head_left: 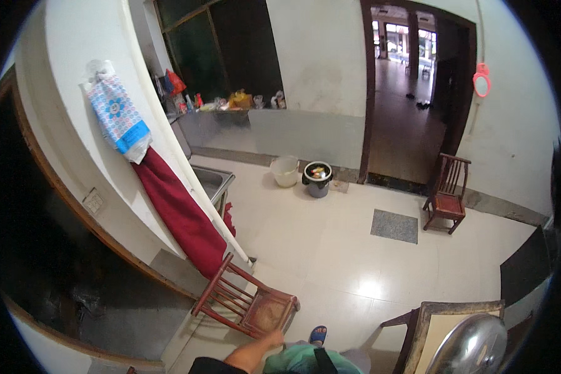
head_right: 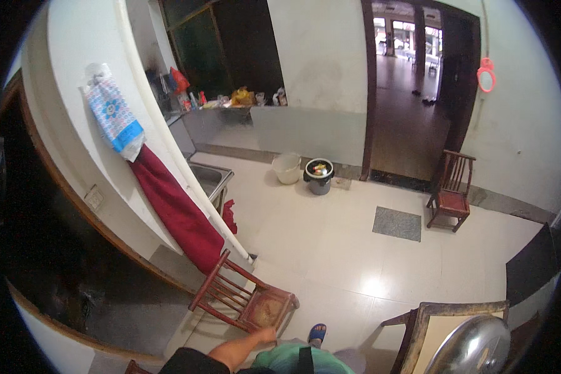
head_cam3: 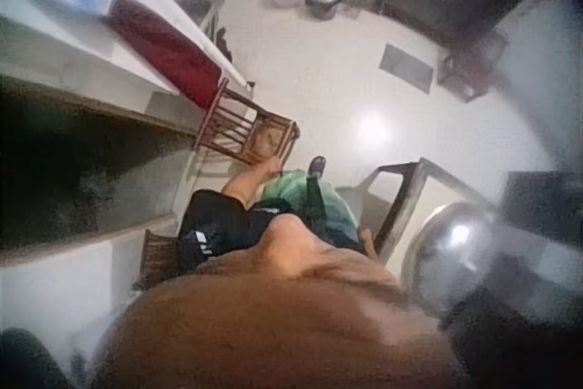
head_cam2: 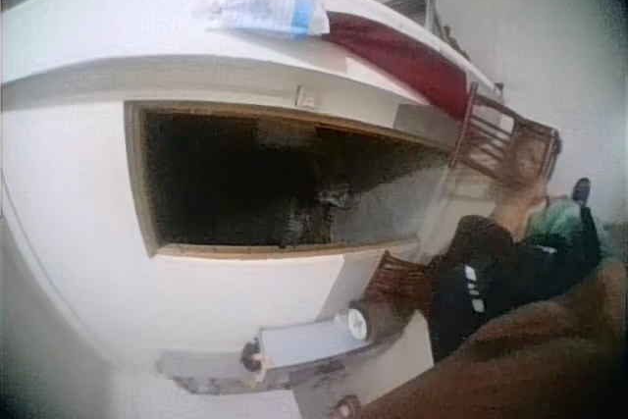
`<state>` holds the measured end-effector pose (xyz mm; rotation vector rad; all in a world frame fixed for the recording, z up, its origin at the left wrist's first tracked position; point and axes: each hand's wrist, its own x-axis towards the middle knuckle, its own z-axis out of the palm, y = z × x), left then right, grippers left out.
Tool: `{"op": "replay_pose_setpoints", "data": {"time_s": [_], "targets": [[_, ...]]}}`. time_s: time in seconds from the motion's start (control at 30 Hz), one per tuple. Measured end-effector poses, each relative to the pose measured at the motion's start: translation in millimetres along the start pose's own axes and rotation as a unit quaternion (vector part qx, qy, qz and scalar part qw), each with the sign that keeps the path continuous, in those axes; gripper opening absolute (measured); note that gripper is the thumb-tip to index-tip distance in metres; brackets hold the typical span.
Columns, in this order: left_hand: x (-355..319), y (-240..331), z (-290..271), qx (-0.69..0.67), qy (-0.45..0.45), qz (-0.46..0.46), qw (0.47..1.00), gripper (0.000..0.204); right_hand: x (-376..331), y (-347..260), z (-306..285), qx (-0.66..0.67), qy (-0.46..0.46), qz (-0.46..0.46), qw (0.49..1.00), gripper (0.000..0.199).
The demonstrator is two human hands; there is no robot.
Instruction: The person washes scraps into a sink drain, discards a green item into a bucket, wipes a counter by hand, moves a bedspread, and retrieves a jar from a shelf.
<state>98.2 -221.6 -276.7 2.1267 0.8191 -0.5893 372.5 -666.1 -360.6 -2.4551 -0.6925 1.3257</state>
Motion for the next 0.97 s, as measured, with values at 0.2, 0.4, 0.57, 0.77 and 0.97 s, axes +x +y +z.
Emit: {"op": "replay_pose_setpoints", "data": {"time_s": [0.2,0.4,0.57,0.77,0.97], "targets": [[96.7,58.2,-166.8,-0.096,0.155,0.017,0.983,0.023,138.9,-42.7,-94.1,-0.026,-0.008,-0.042,0.999,0.023],[206.4,25.4,-156.9,-0.035,0.105,-0.027,0.993,0.04,287.6,-122.1,-159.4,-0.09,0.034,-0.188,0.977,0.027],[181.0,43.1,-199.6,-0.141,0.052,-0.172,0.973,0.036,350.5,-213.3,-281.9,-0.052,-0.053,-0.053,0.996,0.036],[195.2,71.8,-249.8,-0.232,0.173,-0.311,0.905,0.035,531.3,-230.3,-446.9,-0.252,-0.053,-0.108,0.96,0.034],[259.4,106.8,-253.2,-0.325,0.267,-0.269,0.867,0.034,592.1,-366.1,-562.1,0.139,-0.017,-0.043,0.989,0.019]]}}
